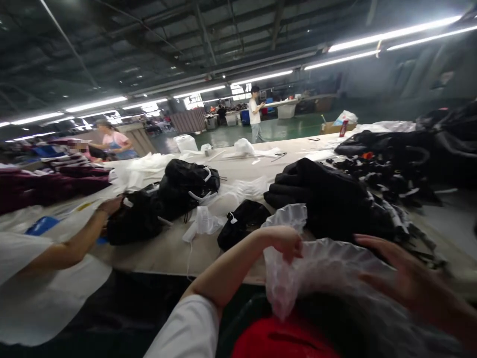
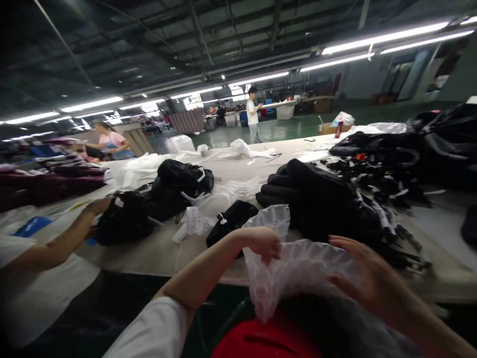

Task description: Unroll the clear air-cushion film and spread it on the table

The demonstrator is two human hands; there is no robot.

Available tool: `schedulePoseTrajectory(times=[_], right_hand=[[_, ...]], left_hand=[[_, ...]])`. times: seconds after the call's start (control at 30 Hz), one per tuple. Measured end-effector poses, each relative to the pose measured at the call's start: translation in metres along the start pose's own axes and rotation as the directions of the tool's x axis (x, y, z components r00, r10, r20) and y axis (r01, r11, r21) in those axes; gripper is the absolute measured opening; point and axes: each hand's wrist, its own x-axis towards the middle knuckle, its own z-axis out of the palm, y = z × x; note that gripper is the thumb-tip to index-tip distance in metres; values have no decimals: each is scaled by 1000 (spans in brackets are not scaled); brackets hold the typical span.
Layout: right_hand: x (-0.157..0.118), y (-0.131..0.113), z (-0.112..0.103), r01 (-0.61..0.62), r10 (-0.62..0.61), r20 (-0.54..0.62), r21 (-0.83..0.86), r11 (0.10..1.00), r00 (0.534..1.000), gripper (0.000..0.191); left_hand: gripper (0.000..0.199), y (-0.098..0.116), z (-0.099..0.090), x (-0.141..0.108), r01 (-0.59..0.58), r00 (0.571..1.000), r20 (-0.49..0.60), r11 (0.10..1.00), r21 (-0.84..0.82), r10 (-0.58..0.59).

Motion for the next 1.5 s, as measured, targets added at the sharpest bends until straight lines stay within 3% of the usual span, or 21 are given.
schedulePoseTrajectory(times=[0.07, 0.1, 0.17, 0.23, 0.33, 0.43, 0.53, 0.7, 0.87, 0.97, 1.2, 1.23, 1.3, 1.37, 1.43, 1.5], right_hand=[[10, -18, 20, 100, -97, 95, -27, 995, 991, 80], [18, -25, 33, 108, -108, 161, 8, 994, 981, 71], [32, -32, 53, -11, -43, 329, 160, 987, 943, 49], [38, -30, 59, -128, -14, 412, 315, 940, 911, 45], [30, -13, 45, -175, -1, 400, 402, 899, 917, 45], [14, 9, 23, -221, 71, 370, 381, 898, 926, 45], [2, 24, 10, -275, 147, 337, 373, 886, 930, 44], [-5, 38, 2, -337, 225, 321, 352, 873, 920, 43], [-15, 44, -4, -349, 272, 267, 307, 885, 925, 44], [-23, 49, -7, -371, 299, 261, 295, 881, 918, 42], [-45, 72, -10, -390, 334, 220, 307, 868, 917, 43], [-48, 74, -10, -389, 336, 209, 316, 865, 918, 43], [-52, 75, -8, -388, 338, 202, 331, 860, 919, 43], [-55, 74, -6, -393, 337, 214, 338, 855, 917, 43], [-55, 69, -2, -398, 339, 224, 324, 858, 914, 47], [-53, 62, 1, -402, 338, 243, 299, 866, 909, 54]], left_hand=[[22, 10, -12, 0, -59, 997, 35, 991, -120, 63], [21, 13, -18, 0, -83, 994, 54, 981, -177, 94], [22, 13, -29, -4, -108, 989, 80, 970, -216, 128], [37, 4, -37, -9, -62, 992, 106, 991, -115, 74], [56, -25, -44, -17, 122, 990, 56, 986, 114, -129], [47, -59, -50, -22, 261, 965, -41, 949, 175, -257], [34, -87, -59, -25, 311, 950, -33, 950, 34, -310], [41, -108, -79, -24, 443, 896, 176, 850, -286, -408], [57, -108, -99, -22, 353, 931, 248, 832, -427, -268], [66, -101, -109, -22, 346, 928, 301, 804, -483, -218], [64, -92, -106, -18, 190, 902, 432, 915, -357, -19], [59, -92, -104, -16, 184, 910, 414, 931, -315, -40], [44, -89, -103, -9, 201, 951, 274, 960, -195, -143], [35, -75, -105, 1, 243, 970, -2, 968, -64, -244], [39, -48, -106, 16, 225, 926, -316, 974, 27, -205], [49, -10, -97, 35, 63, 857, -516, 990, 129, 13]])
